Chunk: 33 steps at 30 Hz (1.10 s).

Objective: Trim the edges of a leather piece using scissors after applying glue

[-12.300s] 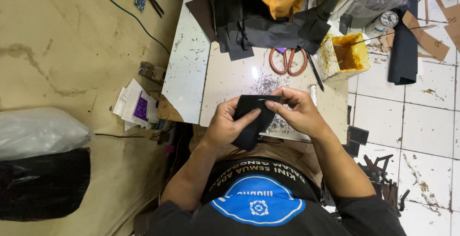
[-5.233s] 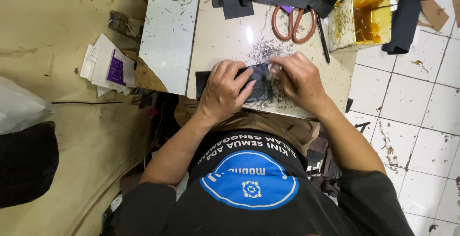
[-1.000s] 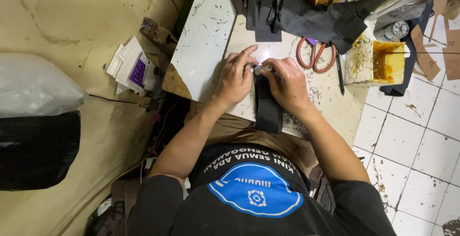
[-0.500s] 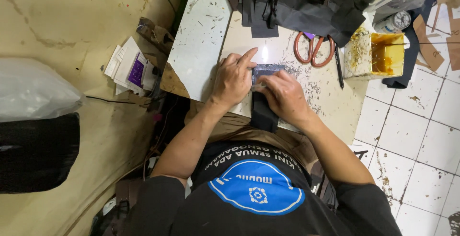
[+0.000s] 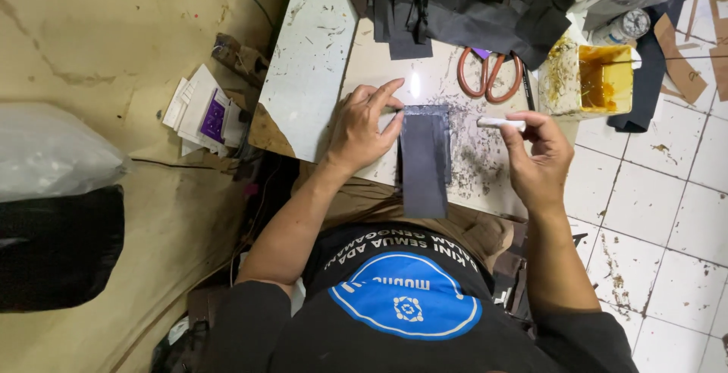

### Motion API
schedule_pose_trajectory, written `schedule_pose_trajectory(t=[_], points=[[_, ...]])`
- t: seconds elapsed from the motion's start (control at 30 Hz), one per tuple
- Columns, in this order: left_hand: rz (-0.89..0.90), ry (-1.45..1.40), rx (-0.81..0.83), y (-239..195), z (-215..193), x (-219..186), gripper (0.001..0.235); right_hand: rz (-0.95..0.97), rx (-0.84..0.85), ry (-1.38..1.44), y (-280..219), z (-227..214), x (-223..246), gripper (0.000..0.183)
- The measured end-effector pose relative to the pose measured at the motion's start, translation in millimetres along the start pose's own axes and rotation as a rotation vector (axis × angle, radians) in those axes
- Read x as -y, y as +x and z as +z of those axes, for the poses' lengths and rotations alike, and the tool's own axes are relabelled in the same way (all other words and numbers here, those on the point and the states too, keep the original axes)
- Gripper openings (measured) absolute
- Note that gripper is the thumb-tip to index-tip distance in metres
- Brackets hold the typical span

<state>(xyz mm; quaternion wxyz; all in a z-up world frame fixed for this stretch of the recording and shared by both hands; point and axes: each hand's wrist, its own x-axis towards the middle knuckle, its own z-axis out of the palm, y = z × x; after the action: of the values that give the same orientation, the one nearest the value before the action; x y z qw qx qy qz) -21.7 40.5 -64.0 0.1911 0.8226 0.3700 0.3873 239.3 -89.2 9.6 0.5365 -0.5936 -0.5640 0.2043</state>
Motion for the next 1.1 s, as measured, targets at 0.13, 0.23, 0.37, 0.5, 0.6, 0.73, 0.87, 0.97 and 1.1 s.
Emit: schedule_pose_trajectory(t=[0.13,0.23,0.37,0.5,0.6,0.73,0.87,0.97,1.1], points=[[0.025,-0.058,0.061,2,-10,-9,0.053,0.025,-0.074,-0.057,-16,-9,-19,0.017],[0.03,-0.197,0.111,-1,-11,-13,0.053,0.015,-0.104,-0.12,-22,-12,-27,0.018],[-0.056,-0.406,0.107,-2,-22,-26,0.057,0.003,-0.125,-0.236,-28,-16,-32,0.015],[-0.077,-0.408,0.105,-9,-31,-37,0.06,0.011,-0.136,-0.368,-35,-21,-45,0.014],[-0.09,-0.428,0.089,-13,-32,-38,0.061,0.024,-0.133,-0.422,-35,-21,-49,0.014],[-0.053,-0.427,0.112,-12,-33,-47,0.062,-0.019,-0.111,-0.515,-38,-21,-64,0.014],[-0.014,-0.434,0.137,-10,-33,-62,0.054,-0.062,-0.092,-0.602,-37,-21,-69,0.012],[0.039,-0.391,0.156,-10,-41,-67,0.054,-0.088,-0.087,-0.64,-34,-20,-64,0.013],[0.07,-0.248,0.361,-21,-62,-65,0.067,-0.137,-0.024,-0.682,-39,-20,-59,0.011]])
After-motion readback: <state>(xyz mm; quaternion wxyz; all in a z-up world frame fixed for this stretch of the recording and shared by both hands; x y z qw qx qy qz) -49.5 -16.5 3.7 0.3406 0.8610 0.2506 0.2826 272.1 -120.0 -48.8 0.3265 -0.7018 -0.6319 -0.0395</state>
